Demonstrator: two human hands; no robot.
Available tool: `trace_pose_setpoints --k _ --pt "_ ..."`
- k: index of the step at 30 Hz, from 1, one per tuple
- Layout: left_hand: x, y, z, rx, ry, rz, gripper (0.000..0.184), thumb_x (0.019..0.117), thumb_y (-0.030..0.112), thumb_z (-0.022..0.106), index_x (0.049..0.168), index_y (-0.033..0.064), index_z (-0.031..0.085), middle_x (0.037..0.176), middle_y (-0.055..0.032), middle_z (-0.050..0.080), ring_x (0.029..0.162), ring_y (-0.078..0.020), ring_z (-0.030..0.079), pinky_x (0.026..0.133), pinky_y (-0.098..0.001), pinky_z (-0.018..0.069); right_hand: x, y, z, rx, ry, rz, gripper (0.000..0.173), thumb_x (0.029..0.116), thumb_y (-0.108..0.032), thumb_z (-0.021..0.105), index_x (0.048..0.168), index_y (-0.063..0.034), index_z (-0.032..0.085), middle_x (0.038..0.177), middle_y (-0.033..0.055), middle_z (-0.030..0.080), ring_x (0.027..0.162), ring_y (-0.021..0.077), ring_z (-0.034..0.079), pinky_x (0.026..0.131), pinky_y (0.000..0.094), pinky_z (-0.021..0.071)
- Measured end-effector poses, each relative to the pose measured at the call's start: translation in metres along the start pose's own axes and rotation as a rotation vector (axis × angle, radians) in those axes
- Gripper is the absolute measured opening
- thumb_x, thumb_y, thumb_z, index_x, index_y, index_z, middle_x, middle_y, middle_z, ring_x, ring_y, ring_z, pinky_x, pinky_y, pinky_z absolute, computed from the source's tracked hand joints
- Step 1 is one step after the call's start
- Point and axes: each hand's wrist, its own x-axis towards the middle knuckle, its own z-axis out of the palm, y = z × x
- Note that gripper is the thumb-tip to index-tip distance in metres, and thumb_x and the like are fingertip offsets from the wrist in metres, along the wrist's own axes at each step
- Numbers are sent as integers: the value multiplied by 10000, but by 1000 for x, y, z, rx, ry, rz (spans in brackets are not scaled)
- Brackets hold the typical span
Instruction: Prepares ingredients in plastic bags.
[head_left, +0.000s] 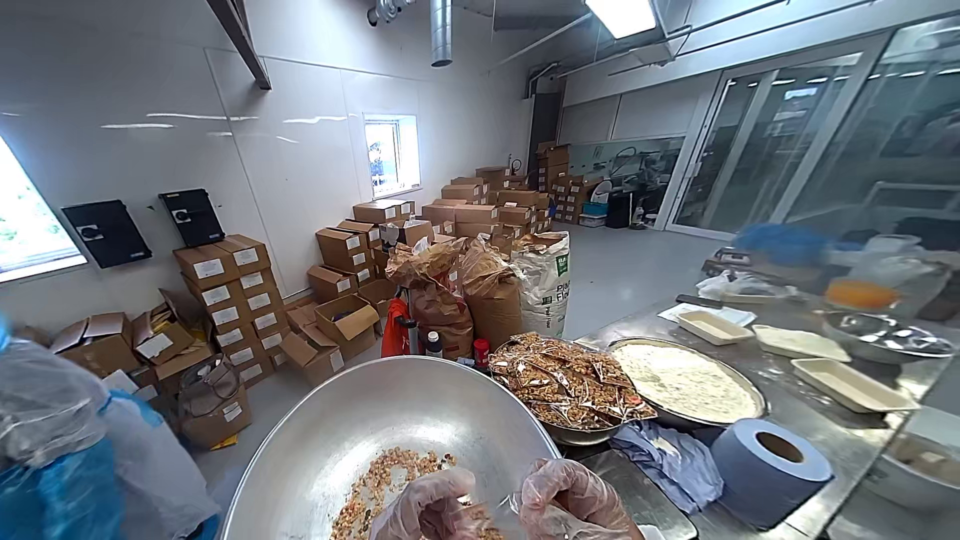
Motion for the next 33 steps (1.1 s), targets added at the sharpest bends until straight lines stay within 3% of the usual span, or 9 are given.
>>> trace_pose_setpoints --k 5,9,13,17,19,21,24,29,33 --pt "0 -3 12 -22 50 -87 114 928 31 705 1024 -22 672 1001 -23 731 874 -8 686 792 -208 592 -2 -3 5 -114 94 -21 227 921 -127 738 1117 -240 756 990 -46 746 819 29 682 752 211 586" --pt "3 -6 15 -68 144 -94 110 930 11 696 1039 18 701 1021 3 745 835 -15 694 765 -218 606 -6 4 0 -230 -42 63 435 933 -321 736 1312 -133 637 1050 -18 742 959 100 696 872 312 580" --pt "6 -8 12 0 168 -20 101 965 63 678 1057 42 712 1037 -1 737 848 -7 686 767 -199 599 -8 12 9 -157 49 141 143 875 -42 741 1002 -104 747 985 -21 768 911 78 719 839 275 601" --pt "5 -11 14 2 235 -10 198 994 236 668 1140 108 705 1061 51 734 852 9 678 758 -201 595 -4 16 14 -144 56 97 105 919 -85 724 1008 -140 719 977 -39 741 904 70 703 829 267 599" --pt "6 -12 12 -5 151 -60 425 970 322 703 1241 1 639 1082 -18 724 893 -51 691 779 -253 603 -2 15 18 -148 93 80 140 911 -40 713 1015 -133 708 965 -43 748 884 59 703 815 259 597" --pt "7 -9 14 -82 60 -182 509 926 226 751 1272 -110 590 1135 -116 727 965 -133 713 843 -323 605 -1 15 21 -159 144 56 193 891 12 711 1019 -132 704 963 -50 755 873 51 708 813 255 601" --pt "6 -9 23 -190 92 -275 217 937 -16 659 1136 -98 687 1098 -95 757 1005 -107 725 928 -299 596 -2 18 24 -251 221 14 208 867 33 714 1005 -120 686 951 -72 732 870 36 691 800 247 596" --pt "1 -15 34 -50 271 -232 146 925 -60 646 1040 -89 730 989 -89 783 919 -87 748 871 -275 616 -7 28 19 -288 143 37 383 841 -121 817 1178 -21 665 1051 -2 736 935 81 691 834 286 591" --pt "-1 -17 38 -22 295 -191 129 934 -56 632 1012 -82 731 965 -65 779 911 -49 733 870 -239 603 -8 29 19 -293 222 62 182 828 -2 784 985 -70 724 938 -42 752 821 31 692 748 233 590"
